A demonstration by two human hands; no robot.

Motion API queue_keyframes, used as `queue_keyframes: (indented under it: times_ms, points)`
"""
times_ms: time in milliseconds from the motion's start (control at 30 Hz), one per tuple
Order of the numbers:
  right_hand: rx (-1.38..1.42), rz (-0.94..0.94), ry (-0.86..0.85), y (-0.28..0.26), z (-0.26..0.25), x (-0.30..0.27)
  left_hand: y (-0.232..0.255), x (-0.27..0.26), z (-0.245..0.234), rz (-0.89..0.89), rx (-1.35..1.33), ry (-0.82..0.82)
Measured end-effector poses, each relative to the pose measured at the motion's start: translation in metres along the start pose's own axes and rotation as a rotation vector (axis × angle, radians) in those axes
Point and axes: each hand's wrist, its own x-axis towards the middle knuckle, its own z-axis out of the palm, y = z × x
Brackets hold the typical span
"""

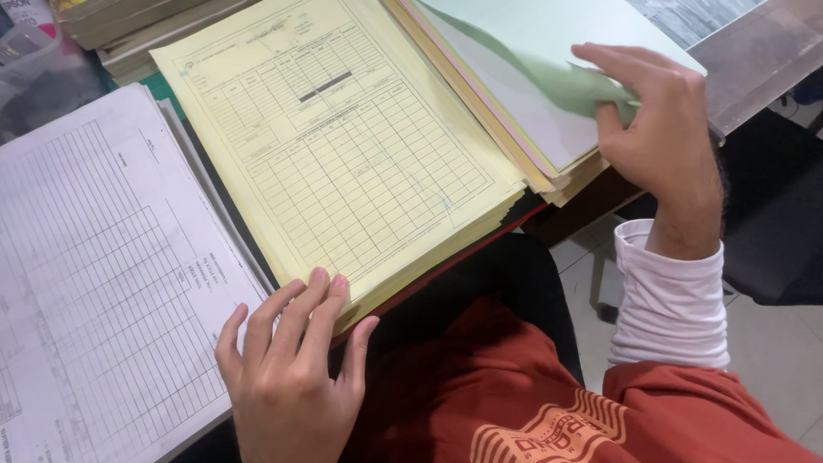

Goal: Sorting and organizing stacks of colored and white paper documents on a desk.

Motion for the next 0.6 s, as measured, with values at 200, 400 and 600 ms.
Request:
queue_keyframes:
  times_ms: [200,400,600]
  points:
    - [-0.092,-0.103,0.195,0.011,0.008,-0.010,-0.001,-0.001,0.001,-0.009,-0.005,-0.004]
    - [0.082,-0.010,0.421,0.032,0.007,-0.024,-0.002,0.003,-0.003,-0.037,-0.093,-0.051]
    - [1.181,0.470,0.594,-0.037,0.000,-0.009,-0.002,0.008,-0.006,-0.063,-0.147,-0.089]
